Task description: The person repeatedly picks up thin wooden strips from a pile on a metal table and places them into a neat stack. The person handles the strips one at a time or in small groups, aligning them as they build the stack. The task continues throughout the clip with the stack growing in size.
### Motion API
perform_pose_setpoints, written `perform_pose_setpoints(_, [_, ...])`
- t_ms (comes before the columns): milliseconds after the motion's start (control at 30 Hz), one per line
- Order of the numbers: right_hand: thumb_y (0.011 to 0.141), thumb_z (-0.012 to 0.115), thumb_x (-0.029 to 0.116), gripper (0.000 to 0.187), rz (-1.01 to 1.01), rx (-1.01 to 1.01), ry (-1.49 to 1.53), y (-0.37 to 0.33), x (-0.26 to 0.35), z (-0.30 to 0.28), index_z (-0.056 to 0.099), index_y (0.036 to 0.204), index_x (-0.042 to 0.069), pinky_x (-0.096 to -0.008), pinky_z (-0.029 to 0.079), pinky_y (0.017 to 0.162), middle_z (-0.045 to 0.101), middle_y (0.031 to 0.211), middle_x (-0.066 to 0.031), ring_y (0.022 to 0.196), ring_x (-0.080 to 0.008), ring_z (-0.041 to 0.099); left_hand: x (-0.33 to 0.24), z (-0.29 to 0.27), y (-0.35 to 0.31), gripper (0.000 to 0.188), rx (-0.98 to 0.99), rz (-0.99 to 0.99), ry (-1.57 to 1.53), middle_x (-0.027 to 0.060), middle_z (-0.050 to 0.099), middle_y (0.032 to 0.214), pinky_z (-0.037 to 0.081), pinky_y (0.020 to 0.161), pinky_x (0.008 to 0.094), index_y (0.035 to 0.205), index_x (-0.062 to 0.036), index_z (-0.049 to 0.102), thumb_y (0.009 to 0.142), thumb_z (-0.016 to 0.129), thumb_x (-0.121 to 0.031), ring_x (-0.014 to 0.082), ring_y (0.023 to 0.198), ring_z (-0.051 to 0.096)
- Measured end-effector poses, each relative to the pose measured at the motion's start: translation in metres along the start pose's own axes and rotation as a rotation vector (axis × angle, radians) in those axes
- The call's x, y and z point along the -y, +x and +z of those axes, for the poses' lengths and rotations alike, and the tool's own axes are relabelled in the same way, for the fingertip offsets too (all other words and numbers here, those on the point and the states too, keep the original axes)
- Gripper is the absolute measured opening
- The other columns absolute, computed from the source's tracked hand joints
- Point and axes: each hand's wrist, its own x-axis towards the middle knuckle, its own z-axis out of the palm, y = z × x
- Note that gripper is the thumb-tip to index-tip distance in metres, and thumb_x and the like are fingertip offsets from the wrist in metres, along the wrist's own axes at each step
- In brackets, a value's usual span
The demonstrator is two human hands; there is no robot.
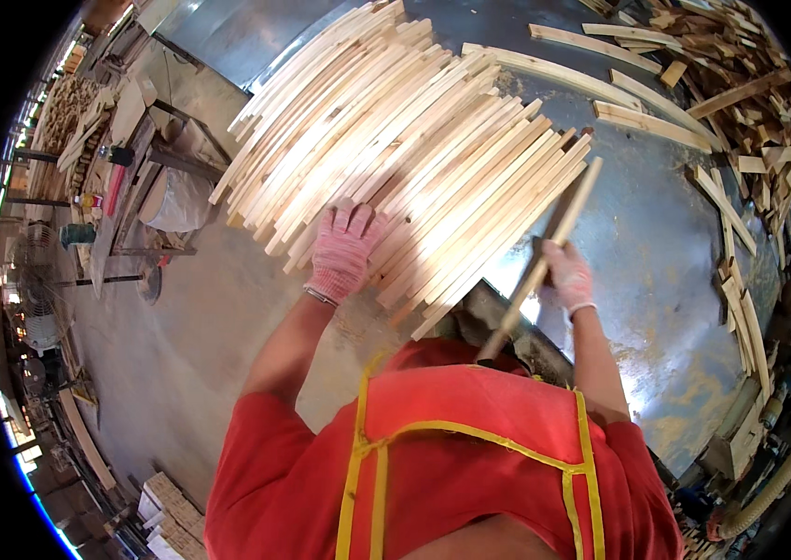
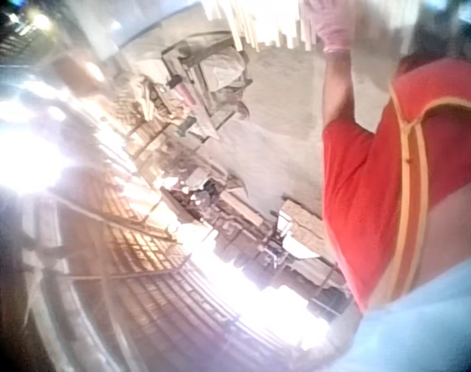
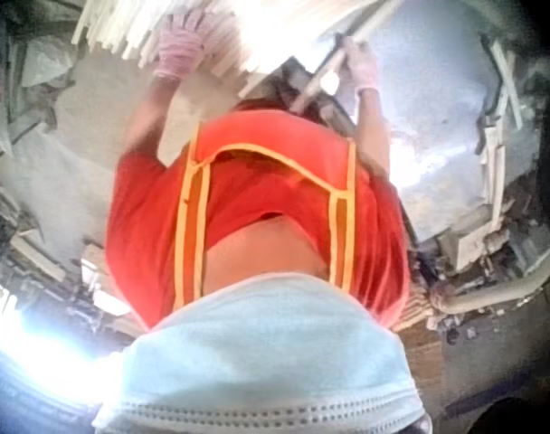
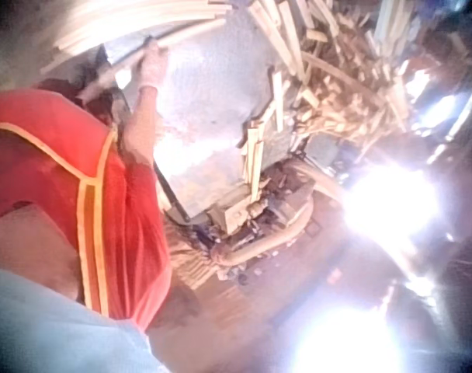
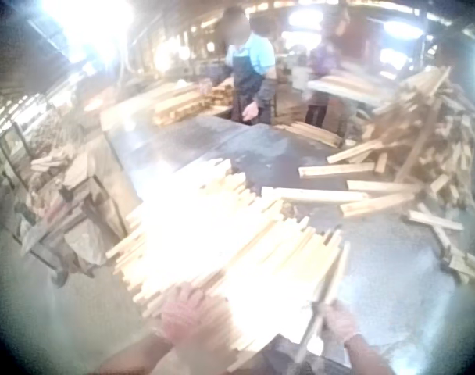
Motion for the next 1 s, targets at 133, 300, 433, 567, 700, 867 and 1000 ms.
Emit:
perform_pose_setpoints(133, [0.103, 0.062, 0.048, 0.063, 0.039, 0.158, 0.102, 0.009, 0.006, 0.058, 0.063, 0.135, -0.006, -0.0443, 0.054, 0.095, 0.074, 0.113, -0.0248, 0.104, -0.0328, 0.070, 0.010, 0.001, 0.011, 0.058, -0.076, -0.181, 0.013, 0.0088, 0.052, 0.148, 0.041, 0.116, 0.0543, 0.145, -0.0147, 0.058, 0.089, 0.068, -0.020, 0.0339, 0.142, 0.049])
perform_pose_setpoints(300, [0.101, 0.068, 0.033, 0.064, 0.044, 0.256, 0.167, -0.006, -0.015, 0.034, 0.055, 0.148, -0.007, -0.0365, 0.054, 0.086, 0.073, 0.105, -0.0181, 0.089, -0.0222, 0.066, 0.007, 0.001, 0.004, 0.059, -0.010, -0.214, 0.045, 0.0092, 0.053, 0.149, 0.039, 0.118, 0.0547, 0.148, -0.0133, 0.056, 0.090, 0.066, -0.020, 0.0350, 0.143, 0.047])
perform_pose_setpoints(433, [0.102, 0.067, 0.023, 0.064, -0.034, 0.296, 0.242, -0.003, -0.037, 0.039, 0.048, 0.155, -0.007, -0.0307, 0.055, 0.087, 0.073, 0.111, -0.0155, 0.093, -0.0201, 0.068, -0.008, -0.012, 0.010, 0.063, 0.059, -0.109, 0.027, 0.0105, 0.055, 0.150, 0.041, 0.117, 0.0508, 0.149, -0.0122, 0.055, 0.088, 0.068, -0.019, 0.0332, 0.142, 0.050])
perform_pose_setpoints(567, [0.104, 0.067, 0.015, 0.061, -0.027, 0.349, 0.608, -0.024, 0.005, 0.039, 0.045, 0.156, -0.009, -0.0267, 0.054, 0.091, 0.071, 0.119, -0.0120, 0.103, -0.0176, 0.066, -0.019, -0.026, 0.013, 0.066, 0.120, -0.200, -0.221, 0.0156, 0.062, 0.145, 0.047, 0.112, 0.0439, 0.149, -0.0066, 0.058, 0.085, 0.070, -0.014, 0.0327, 0.133, 0.060])
perform_pose_setpoints(700, [0.103, 0.071, 0.015, 0.060, -0.071, 0.310, 0.910, -0.037, 0.043, 0.028, 0.048, 0.154, -0.006, -0.0262, 0.055, 0.089, 0.069, 0.120, -0.0107, 0.103, -0.0148, 0.066, -0.088, -0.063, 0.032, 0.059, 0.123, -0.396, -1.023, 0.0182, 0.071, 0.132, 0.054, 0.103, 0.0407, 0.145, -0.0012, 0.062, 0.086, 0.067, -0.009, 0.0301, 0.120, 0.068])
perform_pose_setpoints(867, [0.101, 0.066, 0.009, 0.049, 0.252, 0.216, 1.336, 0.011, 0.036, 0.018, 0.057, 0.149, 0.002, -0.0316, 0.059, 0.089, 0.072, 0.121, -0.0103, 0.098, -0.0208, 0.068, -0.174, -0.106, 0.082, 0.057, 0.399, -0.552, -1.702, 0.0201, 0.072, 0.128, 0.054, 0.103, 0.0363, 0.148, 0.0017, 0.058, 0.093, 0.063, -0.012, 0.0251, 0.119, 0.068])
perform_pose_setpoints(1000, [0.099, 0.064, 0.003, 0.051, 0.194, 0.066, 0.997, 0.004, 0.046, -0.037, 0.055, 0.149, -0.002, -0.0295, 0.061, 0.084, 0.073, 0.114, -0.0114, 0.091, -0.0200, 0.069, -0.138, -0.087, 0.087, 0.057, 0.313, -0.547, -1.141, 0.0226, 0.068, 0.135, 0.056, 0.101, 0.0394, 0.148, 0.0008, 0.058, 0.092, 0.065, -0.011, 0.0313, 0.121, 0.067])
